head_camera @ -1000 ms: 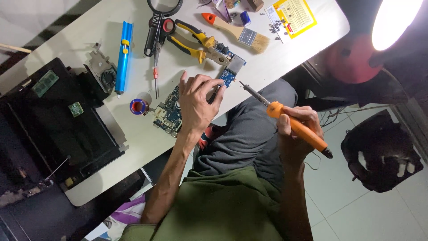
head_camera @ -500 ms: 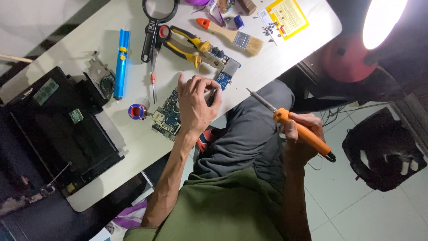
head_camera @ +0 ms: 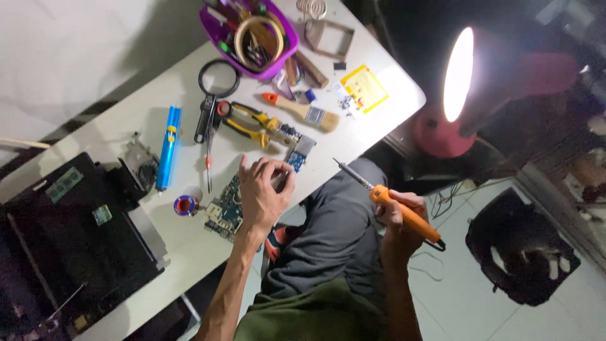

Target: Soldering and desoldering electronic components on a laptop motherboard using a soldering iron and desoldering pump.

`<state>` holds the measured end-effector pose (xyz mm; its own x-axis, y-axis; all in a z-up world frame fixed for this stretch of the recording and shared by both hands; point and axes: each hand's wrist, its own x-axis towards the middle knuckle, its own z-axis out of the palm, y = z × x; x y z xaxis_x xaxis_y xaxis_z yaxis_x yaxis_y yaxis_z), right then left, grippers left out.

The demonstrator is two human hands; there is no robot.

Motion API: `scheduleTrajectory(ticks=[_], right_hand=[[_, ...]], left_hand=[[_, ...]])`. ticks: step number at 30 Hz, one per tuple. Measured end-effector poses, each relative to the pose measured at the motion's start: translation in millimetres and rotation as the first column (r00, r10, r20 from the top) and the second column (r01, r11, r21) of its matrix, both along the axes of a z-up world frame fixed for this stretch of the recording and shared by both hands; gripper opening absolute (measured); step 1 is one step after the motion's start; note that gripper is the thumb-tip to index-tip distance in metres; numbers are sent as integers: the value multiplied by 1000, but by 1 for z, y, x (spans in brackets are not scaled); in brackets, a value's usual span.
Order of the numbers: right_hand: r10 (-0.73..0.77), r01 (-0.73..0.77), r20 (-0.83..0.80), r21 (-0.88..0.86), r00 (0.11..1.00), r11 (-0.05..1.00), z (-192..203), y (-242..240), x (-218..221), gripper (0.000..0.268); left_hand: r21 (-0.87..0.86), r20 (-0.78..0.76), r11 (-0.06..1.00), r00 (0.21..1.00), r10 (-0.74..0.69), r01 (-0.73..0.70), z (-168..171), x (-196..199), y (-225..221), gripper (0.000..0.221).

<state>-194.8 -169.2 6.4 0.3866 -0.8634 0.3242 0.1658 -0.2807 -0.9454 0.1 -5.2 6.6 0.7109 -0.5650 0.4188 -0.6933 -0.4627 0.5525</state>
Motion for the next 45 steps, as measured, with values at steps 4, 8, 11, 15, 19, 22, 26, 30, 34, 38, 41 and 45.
scheduleTrajectory(ticks=[4,8,11,15,19,22,26,30,34,38,41,45], right_hand=[[-6,6,2,-12,1000,1000,4,2,6,27],[-1,1,17,9,1000,1000,-1,4,8,30],[29,-30,45,29,999,999,-5,8,7,28],[39,-43,73,52,997,998,-9,10,3,32],[26,-28,28,85,999,996,-5,11,-2,29],[12,-12,-9,4,1000,1000,-10,4,-8,31],[-27,25,-37,-61,999,998,-13,-3,-15,34],[-85,78,-60,-100,995,992,-13,-8,-20,34],[-79,76,-52,-49,996,996,-14,-22,-36,27],[-138,139,-40,20,990,990,-31,-34,-50,20],[-157,157,17,7,987,988,-19,-39,-31,20],[-17,26,82,-106,996,994,4,-52,13,27]], left_hand=[[-10,19,1000,1000,6,-6,1,-2,0,10],[19,80,1000,997,-23,22,-1,-2,1,7],[18,57,999,997,-49,48,1,-4,2,7],[-32,7,998,999,-53,53,2,-5,1,7],[-132,-121,991,992,-46,30,6,-9,3,9],[-270,-195,962,976,-99,44,30,-22,-8,13],[-383,-368,923,910,-189,37,34,-39,-30,16],[-513,-686,854,639,-348,-85,30,-68,-63,16],[-522,-737,847,556,-384,-106,16,-78,-91,28],[-532,-736,839,550,-394,-111,19,-71,-108,37],[-501,-735,863,560,-383,-67,15,-66,-110,32],[-439,-730,897,603,-321,-55,-8,-82,-100,18]])
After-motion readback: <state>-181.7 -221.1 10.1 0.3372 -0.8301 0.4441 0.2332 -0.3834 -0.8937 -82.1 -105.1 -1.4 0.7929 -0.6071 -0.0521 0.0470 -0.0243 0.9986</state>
